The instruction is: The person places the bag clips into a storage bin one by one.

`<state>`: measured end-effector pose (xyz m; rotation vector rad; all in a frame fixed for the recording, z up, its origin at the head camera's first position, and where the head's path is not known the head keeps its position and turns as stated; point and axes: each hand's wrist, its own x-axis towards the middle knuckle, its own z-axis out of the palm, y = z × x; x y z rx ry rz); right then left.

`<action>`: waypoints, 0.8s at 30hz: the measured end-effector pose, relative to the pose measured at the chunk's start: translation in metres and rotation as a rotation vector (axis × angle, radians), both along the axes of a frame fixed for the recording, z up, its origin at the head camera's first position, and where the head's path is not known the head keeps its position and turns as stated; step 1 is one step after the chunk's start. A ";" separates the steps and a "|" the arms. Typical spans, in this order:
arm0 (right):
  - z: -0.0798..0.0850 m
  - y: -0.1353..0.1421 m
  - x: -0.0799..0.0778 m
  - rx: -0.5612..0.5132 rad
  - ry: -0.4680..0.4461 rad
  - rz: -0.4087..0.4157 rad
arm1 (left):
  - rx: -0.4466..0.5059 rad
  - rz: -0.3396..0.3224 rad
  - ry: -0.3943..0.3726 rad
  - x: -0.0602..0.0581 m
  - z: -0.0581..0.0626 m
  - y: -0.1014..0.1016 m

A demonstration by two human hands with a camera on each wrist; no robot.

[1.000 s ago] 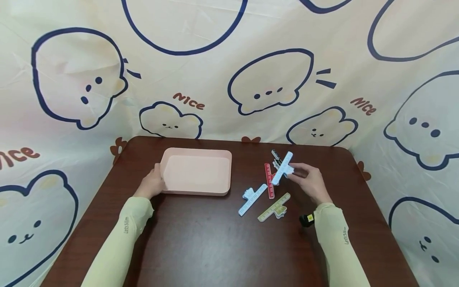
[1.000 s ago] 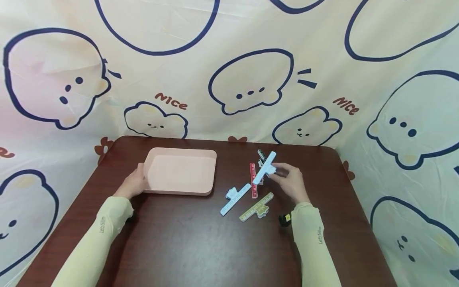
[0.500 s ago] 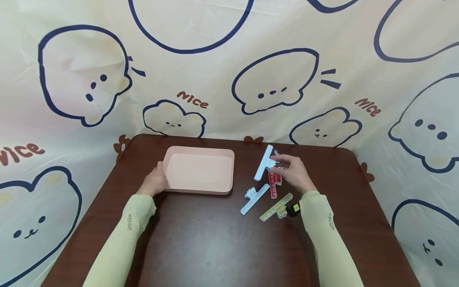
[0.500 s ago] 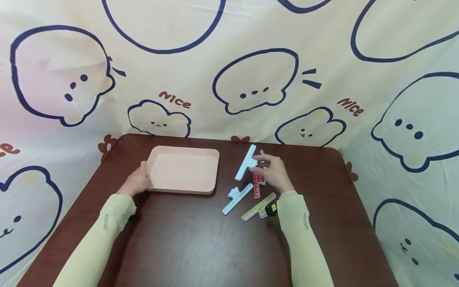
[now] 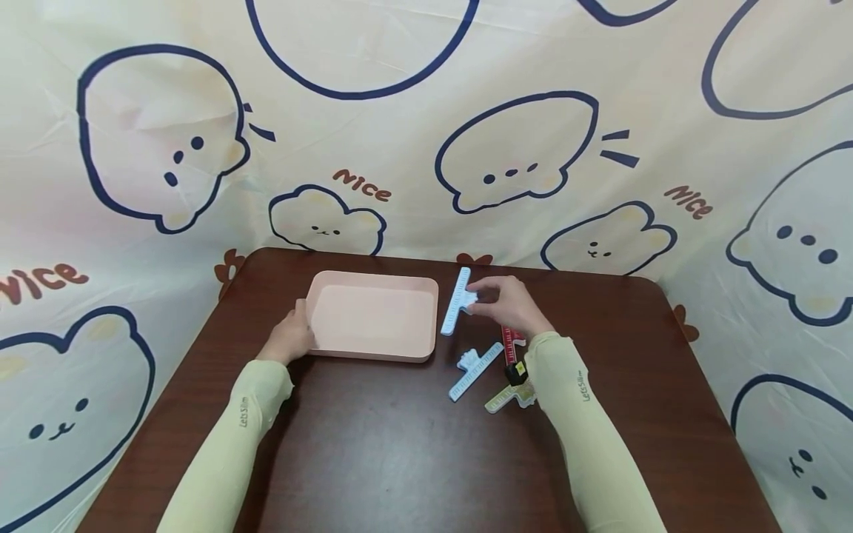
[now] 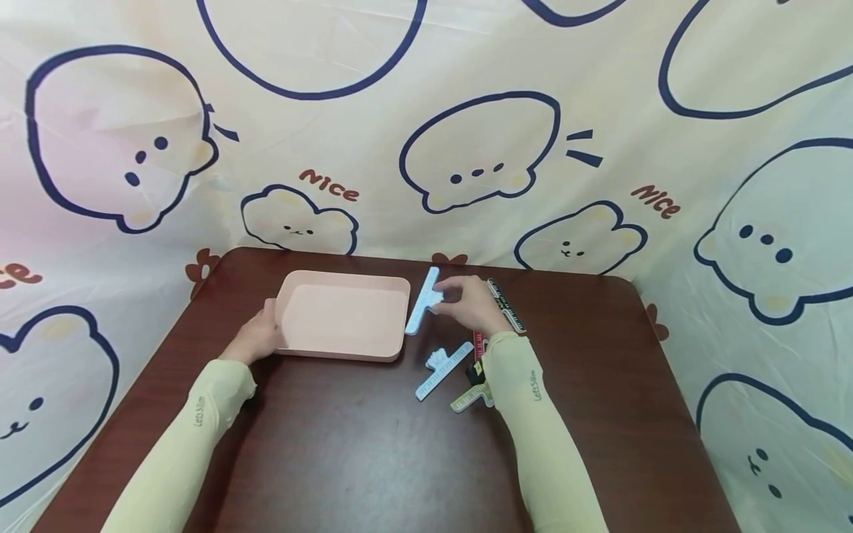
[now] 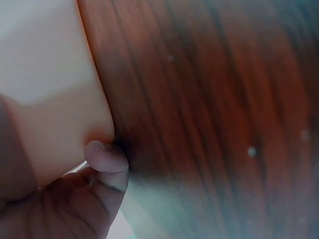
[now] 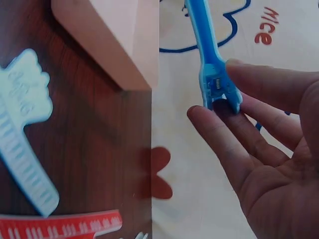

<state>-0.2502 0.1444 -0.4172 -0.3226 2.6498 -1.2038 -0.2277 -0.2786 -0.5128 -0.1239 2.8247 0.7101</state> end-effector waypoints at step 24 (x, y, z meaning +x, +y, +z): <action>0.011 -0.109 -0.024 -0.007 -0.063 0.117 | 0.001 0.006 -0.020 -0.001 0.000 0.001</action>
